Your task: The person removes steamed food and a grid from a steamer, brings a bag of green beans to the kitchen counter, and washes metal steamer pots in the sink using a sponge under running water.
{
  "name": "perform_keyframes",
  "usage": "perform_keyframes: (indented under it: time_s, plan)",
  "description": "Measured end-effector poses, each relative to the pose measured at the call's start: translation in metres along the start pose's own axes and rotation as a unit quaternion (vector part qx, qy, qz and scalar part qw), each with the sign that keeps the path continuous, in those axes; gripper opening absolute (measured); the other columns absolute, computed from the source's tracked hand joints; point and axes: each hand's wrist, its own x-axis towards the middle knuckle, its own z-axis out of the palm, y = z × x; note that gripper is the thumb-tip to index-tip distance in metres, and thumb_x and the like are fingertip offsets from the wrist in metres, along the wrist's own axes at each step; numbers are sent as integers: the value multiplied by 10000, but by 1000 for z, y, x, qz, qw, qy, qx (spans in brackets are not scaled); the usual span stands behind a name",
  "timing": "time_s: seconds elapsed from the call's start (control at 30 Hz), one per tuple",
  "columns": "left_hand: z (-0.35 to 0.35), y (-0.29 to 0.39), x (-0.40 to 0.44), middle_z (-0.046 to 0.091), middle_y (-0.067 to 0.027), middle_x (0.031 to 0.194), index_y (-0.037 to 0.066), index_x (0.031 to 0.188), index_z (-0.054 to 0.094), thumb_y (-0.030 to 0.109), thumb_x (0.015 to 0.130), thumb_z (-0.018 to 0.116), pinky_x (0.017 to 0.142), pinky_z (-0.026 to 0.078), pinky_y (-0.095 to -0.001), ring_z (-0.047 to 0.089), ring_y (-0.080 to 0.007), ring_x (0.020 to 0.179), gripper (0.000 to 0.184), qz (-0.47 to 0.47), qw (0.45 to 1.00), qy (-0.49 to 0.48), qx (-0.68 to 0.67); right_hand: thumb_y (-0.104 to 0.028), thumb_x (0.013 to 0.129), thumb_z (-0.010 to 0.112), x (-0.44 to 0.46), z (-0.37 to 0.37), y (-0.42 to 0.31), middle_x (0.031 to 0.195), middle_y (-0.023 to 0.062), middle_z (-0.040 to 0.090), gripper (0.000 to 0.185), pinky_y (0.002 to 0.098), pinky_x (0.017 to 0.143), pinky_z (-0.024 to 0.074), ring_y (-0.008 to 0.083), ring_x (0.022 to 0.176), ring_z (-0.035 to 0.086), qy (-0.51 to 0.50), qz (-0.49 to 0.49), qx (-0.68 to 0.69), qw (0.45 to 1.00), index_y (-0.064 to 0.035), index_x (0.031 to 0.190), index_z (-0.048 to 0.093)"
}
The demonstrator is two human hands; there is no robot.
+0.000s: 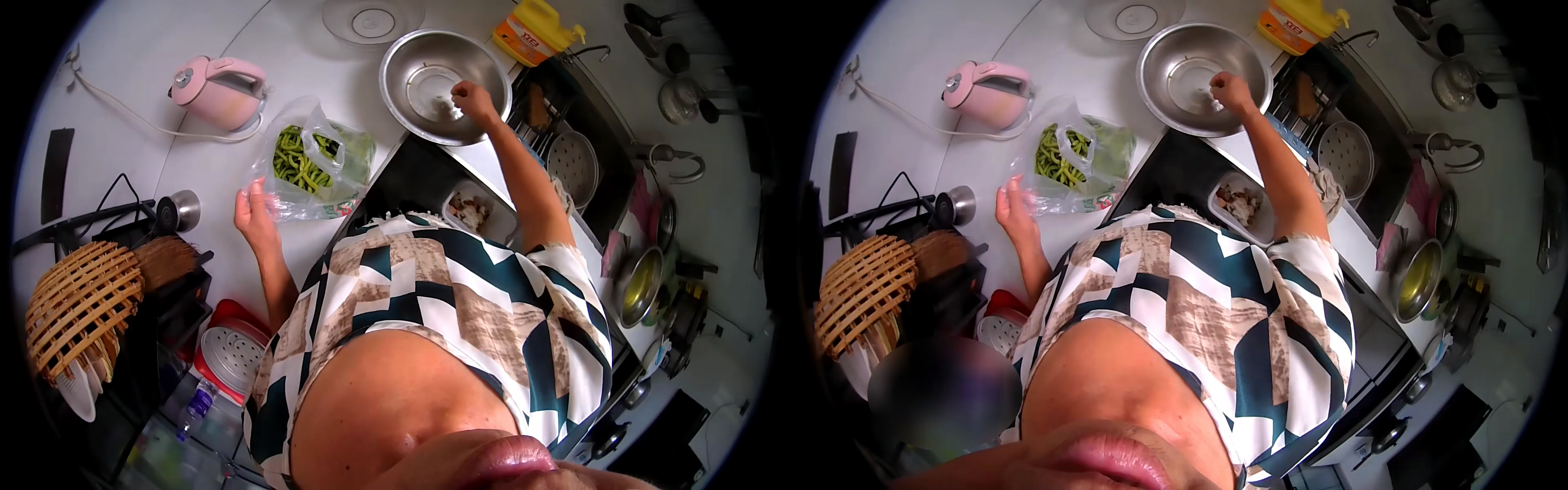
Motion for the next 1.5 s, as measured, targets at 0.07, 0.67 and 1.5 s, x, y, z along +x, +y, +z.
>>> perform_keyframes:
  time_s: [0.07,0.67,1.5]
  plan:
    - [-6,-2,-3,488,32,615,31,952,607,222,894,527,438,289,-167,388,-23,495,215,-6,1000,5,6,-118,696,623,26,32,29,792,140,646,189,339,653,488,237,721,632,14,-19,-79,997,-47,870,612]
    - [-19,-7,4,518,28,621,33,940,613,210,906,516,466,310,-168,408,-17,519,204,-39,999,-10,9,-182,780,561,103,74,-4,621,124,637,205,325,619,510,215,567,641,219,-59,-97,969,-7,828,656]
    - [-21,-17,11,491,30,618,18,945,589,208,900,525,482,320,-160,408,-23,522,206,-37,999,4,1,-66,784,505,30,45,-32,745,70,553,27,308,588,442,205,704,559,-131,37,592,794,-86,795,519]
